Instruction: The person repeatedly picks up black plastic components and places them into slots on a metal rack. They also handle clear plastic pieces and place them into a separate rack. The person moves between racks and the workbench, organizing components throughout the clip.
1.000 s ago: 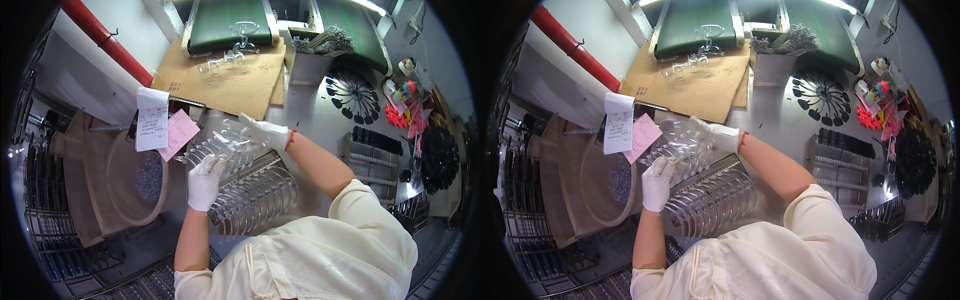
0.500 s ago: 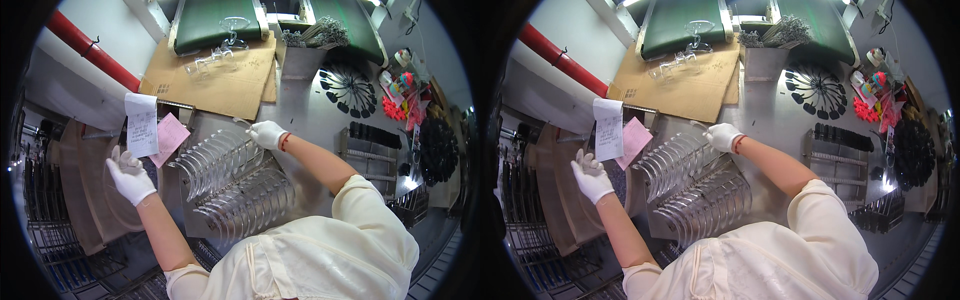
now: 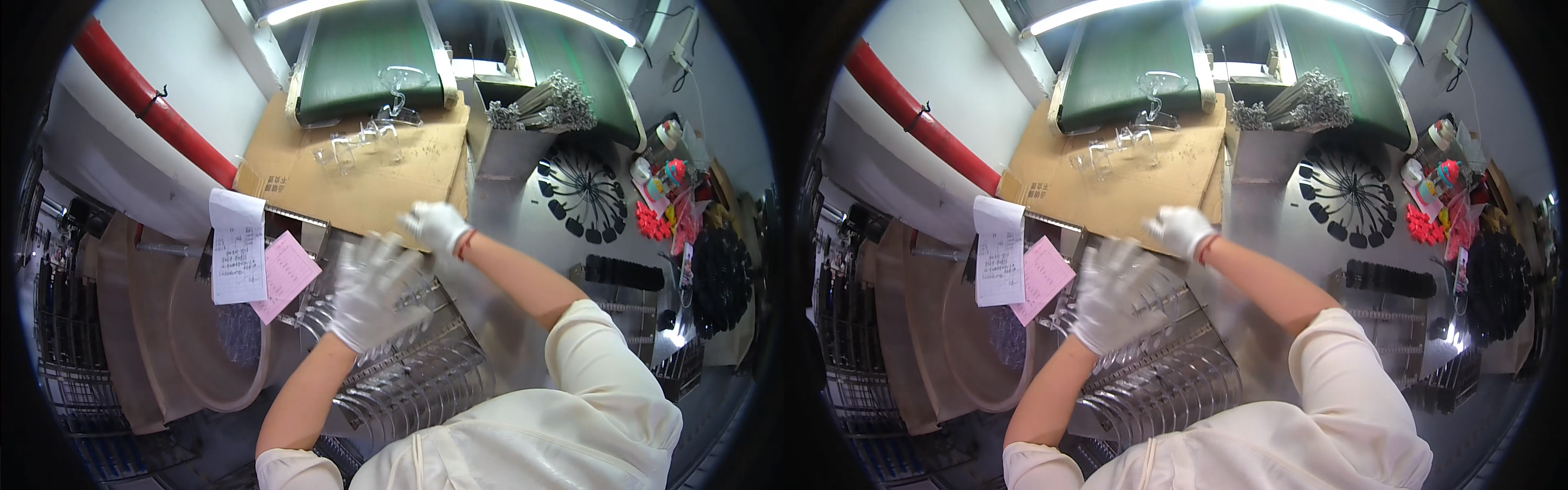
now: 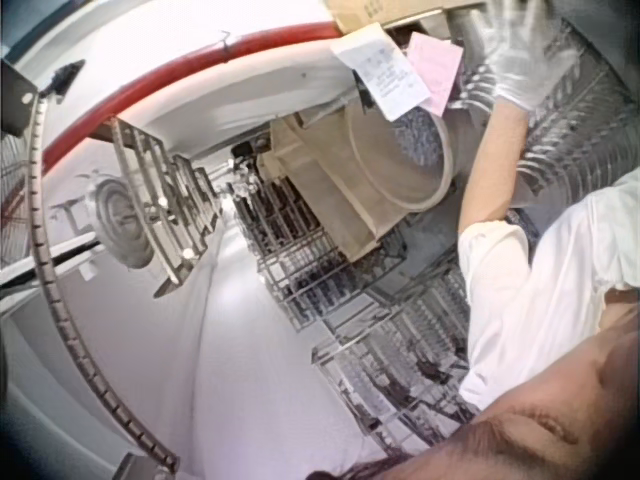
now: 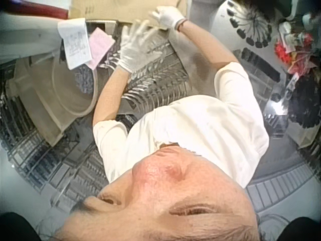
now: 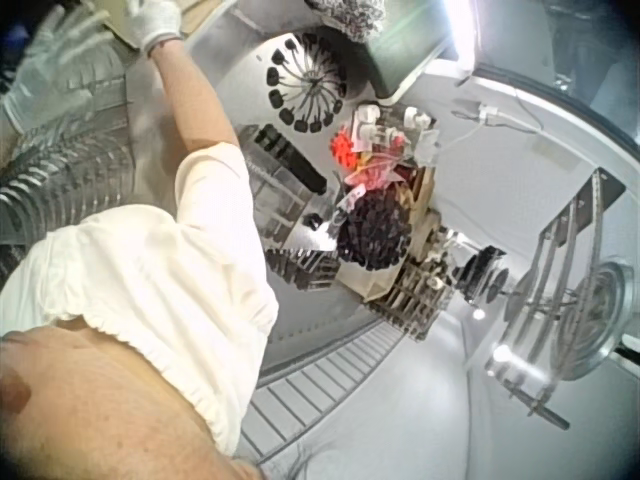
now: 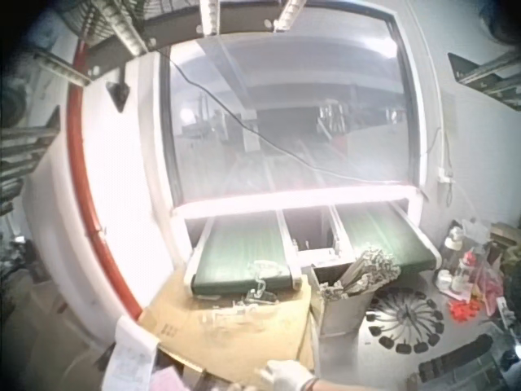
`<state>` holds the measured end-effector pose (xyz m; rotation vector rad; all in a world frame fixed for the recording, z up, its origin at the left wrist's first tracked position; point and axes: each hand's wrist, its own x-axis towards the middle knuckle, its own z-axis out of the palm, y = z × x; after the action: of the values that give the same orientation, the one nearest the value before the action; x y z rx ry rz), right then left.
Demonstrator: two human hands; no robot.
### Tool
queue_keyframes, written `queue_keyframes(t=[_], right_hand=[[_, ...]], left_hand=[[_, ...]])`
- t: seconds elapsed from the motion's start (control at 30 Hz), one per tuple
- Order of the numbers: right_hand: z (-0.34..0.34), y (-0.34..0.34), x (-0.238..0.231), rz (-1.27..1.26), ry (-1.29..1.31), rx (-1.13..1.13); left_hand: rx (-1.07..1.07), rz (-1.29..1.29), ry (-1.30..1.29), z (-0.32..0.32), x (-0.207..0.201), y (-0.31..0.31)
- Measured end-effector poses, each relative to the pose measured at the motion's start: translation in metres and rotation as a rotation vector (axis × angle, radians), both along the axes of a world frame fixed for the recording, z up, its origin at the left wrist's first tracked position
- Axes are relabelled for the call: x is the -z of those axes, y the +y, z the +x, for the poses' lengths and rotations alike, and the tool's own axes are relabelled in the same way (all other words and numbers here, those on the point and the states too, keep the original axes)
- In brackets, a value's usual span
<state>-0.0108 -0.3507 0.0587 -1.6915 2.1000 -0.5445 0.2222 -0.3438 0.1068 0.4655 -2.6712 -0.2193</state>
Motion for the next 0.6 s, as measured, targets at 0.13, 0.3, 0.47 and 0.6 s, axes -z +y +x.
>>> queue_keyframes(t=[0.13,0.3,0.47,0.6], right_hand=[[-0.080,-0.111,0.023,-0.243,0.061,0.232],[-0.104,-0.198,0.012,-0.085,0.131,0.268],[-0.129,-0.230,0.023,-0.017,0.140,0.252],[-0.107,-0.189,-0.001,-0.433,0.043,0.439]], left_hand=[[0.084,0.142,-0.433,-0.023,0.029,-0.003],[0.086,0.220,-0.501,-0.020,0.029,-0.009],[0.080,0.218,-0.367,-0.017,0.023,-0.009],[-0.151,0.261,0.164,0.018,-0.002,0.007]])
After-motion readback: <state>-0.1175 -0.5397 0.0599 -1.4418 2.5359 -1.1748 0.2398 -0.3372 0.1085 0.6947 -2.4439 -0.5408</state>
